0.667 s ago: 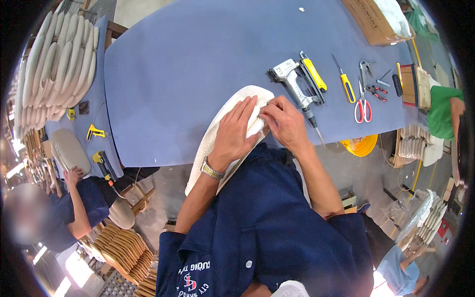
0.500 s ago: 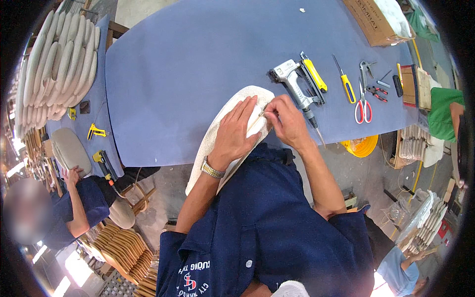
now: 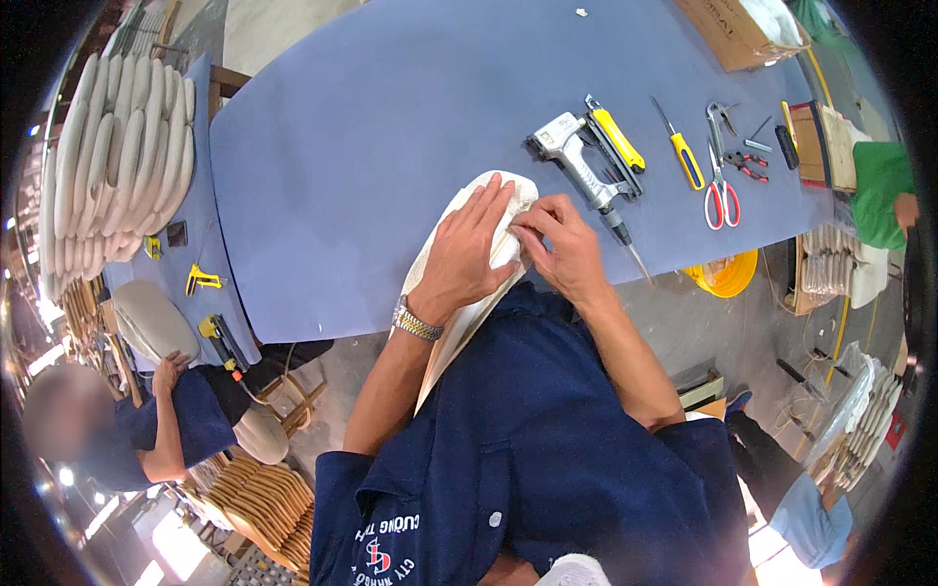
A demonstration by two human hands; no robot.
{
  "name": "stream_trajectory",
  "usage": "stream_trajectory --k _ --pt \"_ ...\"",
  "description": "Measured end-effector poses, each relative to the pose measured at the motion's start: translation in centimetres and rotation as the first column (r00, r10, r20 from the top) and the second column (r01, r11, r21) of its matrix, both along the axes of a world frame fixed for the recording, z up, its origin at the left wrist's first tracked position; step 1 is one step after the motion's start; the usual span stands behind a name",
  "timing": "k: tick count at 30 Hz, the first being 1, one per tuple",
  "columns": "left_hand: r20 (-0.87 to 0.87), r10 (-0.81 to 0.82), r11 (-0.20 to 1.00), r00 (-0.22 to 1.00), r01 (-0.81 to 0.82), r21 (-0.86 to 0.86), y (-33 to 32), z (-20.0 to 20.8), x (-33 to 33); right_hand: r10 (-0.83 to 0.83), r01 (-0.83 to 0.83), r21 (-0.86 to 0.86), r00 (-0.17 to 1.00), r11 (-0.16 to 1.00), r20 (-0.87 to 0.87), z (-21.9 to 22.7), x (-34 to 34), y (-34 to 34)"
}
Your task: The person staples fabric onto a cushion using a pneumatic staple gun, folds and smooths the fabric edges, and trims excess material with a utility knife. The person repeats this process on multiple cushions, flipping them to work on different sides.
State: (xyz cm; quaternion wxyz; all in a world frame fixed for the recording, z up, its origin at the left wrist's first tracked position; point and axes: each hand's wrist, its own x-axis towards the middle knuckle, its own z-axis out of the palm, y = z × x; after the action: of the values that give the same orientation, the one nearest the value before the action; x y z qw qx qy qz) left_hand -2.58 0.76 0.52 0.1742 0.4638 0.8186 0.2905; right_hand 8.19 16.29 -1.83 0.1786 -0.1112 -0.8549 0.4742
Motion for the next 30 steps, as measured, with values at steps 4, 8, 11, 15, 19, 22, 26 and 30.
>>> stream_trajectory --k 4,8,11,15,19,22,26,30 --pt "0.053 0.020 0.998 0.998 -0.023 0.053 -0.3 -1.0 0.5 -0.098 0.095 -0.091 0.995 0.991 -0.034 -1.9 -0.1 -0.5" --pt "0.102 0.077 0.996 0.992 -0.081 0.044 -0.5 -1.3 1.4 -0.202 0.203 -0.297 0.979 0.933 0.034 -2.2 0.6 -0.8" --pt "0.109 0.104 0.994 0.989 -0.108 0.030 -0.8 -1.6 1.9 -0.221 0.292 -0.307 0.944 0.906 0.246 -1.0 0.6 -1.0" --pt "0.119 0.130 0.990 0.984 -0.136 0.044 -1.0 -1.6 2.3 -0.161 0.255 -0.125 0.851 0.959 0.500 0.3 -0.2 -0.9" --pt "0.127 0.132 0.987 0.983 -0.143 0.079 -1.2 -1.8 2.4 -0.140 0.307 -0.393 0.906 0.867 0.400 -1.7 -0.1 -1.6" --pt "0.134 0.139 0.983 0.981 -0.153 0.103 -1.2 -1.9 2.3 -0.178 0.280 -0.500 0.953 0.820 0.243 -2.7 0.2 -2.4" --pt "0.083 0.129 0.981 0.988 -0.140 0.134 -1.0 -1.8 2.0 -0.115 0.218 -0.590 0.971 0.777 0.209 -3.8 0.6 -2.0" --pt "0.137 0.131 0.971 0.982 -0.155 0.181 -0.3 -1.3 1.0 -0.062 0.156 -0.729 0.986 0.666 0.155 -5.3 0.3 -1.9"
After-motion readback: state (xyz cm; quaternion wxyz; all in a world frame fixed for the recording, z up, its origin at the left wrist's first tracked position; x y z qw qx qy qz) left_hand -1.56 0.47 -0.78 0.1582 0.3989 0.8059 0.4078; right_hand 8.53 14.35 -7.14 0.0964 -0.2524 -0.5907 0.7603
